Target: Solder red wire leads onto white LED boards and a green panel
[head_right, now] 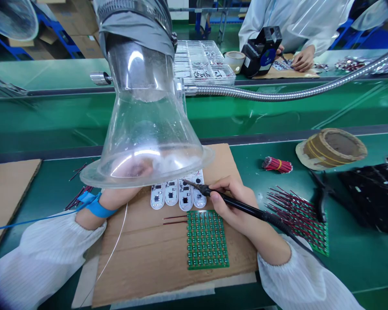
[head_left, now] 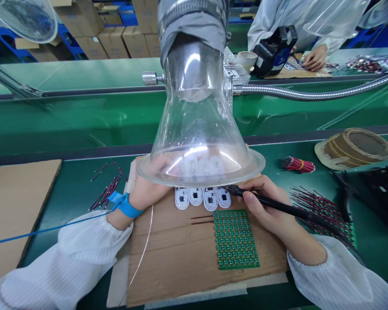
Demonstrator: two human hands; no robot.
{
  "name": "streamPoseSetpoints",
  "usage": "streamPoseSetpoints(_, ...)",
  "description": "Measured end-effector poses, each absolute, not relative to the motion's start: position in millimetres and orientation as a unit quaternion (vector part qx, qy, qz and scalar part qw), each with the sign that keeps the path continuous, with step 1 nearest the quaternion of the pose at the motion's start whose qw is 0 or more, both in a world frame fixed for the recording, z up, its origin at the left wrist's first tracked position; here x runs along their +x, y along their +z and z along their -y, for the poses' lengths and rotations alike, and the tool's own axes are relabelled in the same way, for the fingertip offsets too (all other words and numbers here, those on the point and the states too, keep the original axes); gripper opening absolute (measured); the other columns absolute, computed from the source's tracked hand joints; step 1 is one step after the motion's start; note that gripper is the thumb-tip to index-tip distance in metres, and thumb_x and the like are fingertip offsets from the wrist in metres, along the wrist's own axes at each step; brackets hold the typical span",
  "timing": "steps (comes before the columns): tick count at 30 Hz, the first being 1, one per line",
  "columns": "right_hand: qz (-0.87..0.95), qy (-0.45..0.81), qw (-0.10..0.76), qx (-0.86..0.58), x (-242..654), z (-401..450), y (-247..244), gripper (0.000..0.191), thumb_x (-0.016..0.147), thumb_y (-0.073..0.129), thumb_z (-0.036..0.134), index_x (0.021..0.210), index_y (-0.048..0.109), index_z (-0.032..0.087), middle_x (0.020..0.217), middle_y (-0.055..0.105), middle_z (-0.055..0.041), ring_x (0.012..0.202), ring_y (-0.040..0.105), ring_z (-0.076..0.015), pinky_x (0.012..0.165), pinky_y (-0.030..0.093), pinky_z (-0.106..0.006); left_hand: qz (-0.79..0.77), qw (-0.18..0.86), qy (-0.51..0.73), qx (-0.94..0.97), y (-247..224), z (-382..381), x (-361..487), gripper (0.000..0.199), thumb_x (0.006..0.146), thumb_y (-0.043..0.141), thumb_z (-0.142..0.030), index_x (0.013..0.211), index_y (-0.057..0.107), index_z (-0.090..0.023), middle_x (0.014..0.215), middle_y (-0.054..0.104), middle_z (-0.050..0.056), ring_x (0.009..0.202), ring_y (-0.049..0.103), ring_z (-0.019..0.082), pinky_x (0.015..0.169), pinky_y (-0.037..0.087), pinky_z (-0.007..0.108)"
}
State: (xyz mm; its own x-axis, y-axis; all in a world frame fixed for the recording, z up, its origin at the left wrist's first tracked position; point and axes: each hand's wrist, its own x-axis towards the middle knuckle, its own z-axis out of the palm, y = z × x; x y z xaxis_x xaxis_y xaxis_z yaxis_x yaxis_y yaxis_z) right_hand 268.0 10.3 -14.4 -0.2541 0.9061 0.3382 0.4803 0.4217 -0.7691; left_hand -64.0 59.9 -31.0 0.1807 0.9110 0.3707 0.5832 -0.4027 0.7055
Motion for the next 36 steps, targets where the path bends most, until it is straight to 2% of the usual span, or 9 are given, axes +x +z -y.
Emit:
streamPoseSetpoints(4,0.755,0.250,0.382,-0.470,266,-12,-9,0.008,0.104,0.066,0.035,0.103,0.066,0.027,0.085,0.077,-0.0009,0.069,0.077,-0.0165,0.057,0.057,-0.026,-0.498,0.223,0.409,0.732,-32,-59,-64,0.011,0.098,0.068,-0.032,0.099,0.073,-0.023,0.094,0.078,0.005,0.089,0.075,0.021,0.082,0.064,0.037)
streamPoseSetpoints(10,0.759,0.249,0.371,-0.473,268,-10,2,0.011,0.102,0.069,0.038,0.102,0.067,0.027,0.087,0.079,-0.0017,0.072,0.076,-0.0187,0.061,0.057,-0.030,-0.524,0.151,0.412,0.730,-25,-57,-67,0.011,0.095,0.069,-0.031,0.091,0.070,-0.022,0.088,0.076,0.004,0.082,0.070,0.020,0.079,0.059,0.035)
streamPoseSetpoints(16,0.651,0.299,0.478,-0.508,245,-14,14,0.022,0.105,0.065,0.044,0.092,0.064,0.027,0.070,0.069,0.0015,0.059,0.065,-0.0168,0.055,0.052,-0.031,-0.565,0.118,0.444,0.685,-22,-57,-67,0.016,0.095,0.070,-0.033,0.085,0.064,-0.023,0.079,0.068,0.001,0.071,0.061,0.017,0.066,0.054,0.030)
streamPoseSetpoints(20,0.638,0.333,0.501,-0.481,235,-18,-8,0.017,0.103,0.068,0.045,0.100,0.067,0.028,0.076,0.071,0.0008,0.063,0.069,-0.0190,0.057,0.057,-0.034,-0.560,0.129,0.436,0.693,-21,-58,-64,0.015,0.096,0.068,-0.032,0.086,0.063,-0.023,0.077,0.066,0.000,0.070,0.060,0.016,0.064,0.053,0.028)
streamPoseSetpoints(25,0.684,0.306,0.451,-0.485,242,-16,-20,0.016,0.103,0.067,0.042,0.102,0.072,0.028,0.084,0.075,-0.0026,0.071,0.072,-0.0210,0.064,0.061,-0.036,-0.548,0.142,0.427,0.705,-18,-58,-62,0.019,0.098,0.065,-0.034,0.083,0.061,-0.023,0.077,0.066,0.001,0.071,0.062,0.016,0.064,0.054,0.028)
streamPoseSetpoints(28,0.709,0.282,0.429,-0.484,243,-17,-18,0.013,0.104,0.066,0.038,0.110,0.073,0.029,0.092,0.079,-0.0038,0.080,0.075,-0.0225,0.068,0.063,-0.036,-0.542,0.142,0.424,0.711,-20,-58,-62,0.019,0.099,0.064,-0.033,0.083,0.061,-0.023,0.081,0.068,0.002,0.073,0.064,0.017,0.067,0.056,0.030)
streamPoseSetpoints(36,0.728,0.241,0.399,-0.503,251,-20,-33,0.017,0.101,0.071,0.037,0.118,0.074,0.032,0.096,0.081,-0.0030,0.084,0.078,-0.0250,0.065,0.061,-0.036,-0.519,0.154,0.442,0.716,-23,-56,-60,0.009,0.099,0.067,-0.030,0.096,0.070,-0.023,0.094,0.075,0.005,0.086,0.071,0.019,0.080,0.062,0.034)
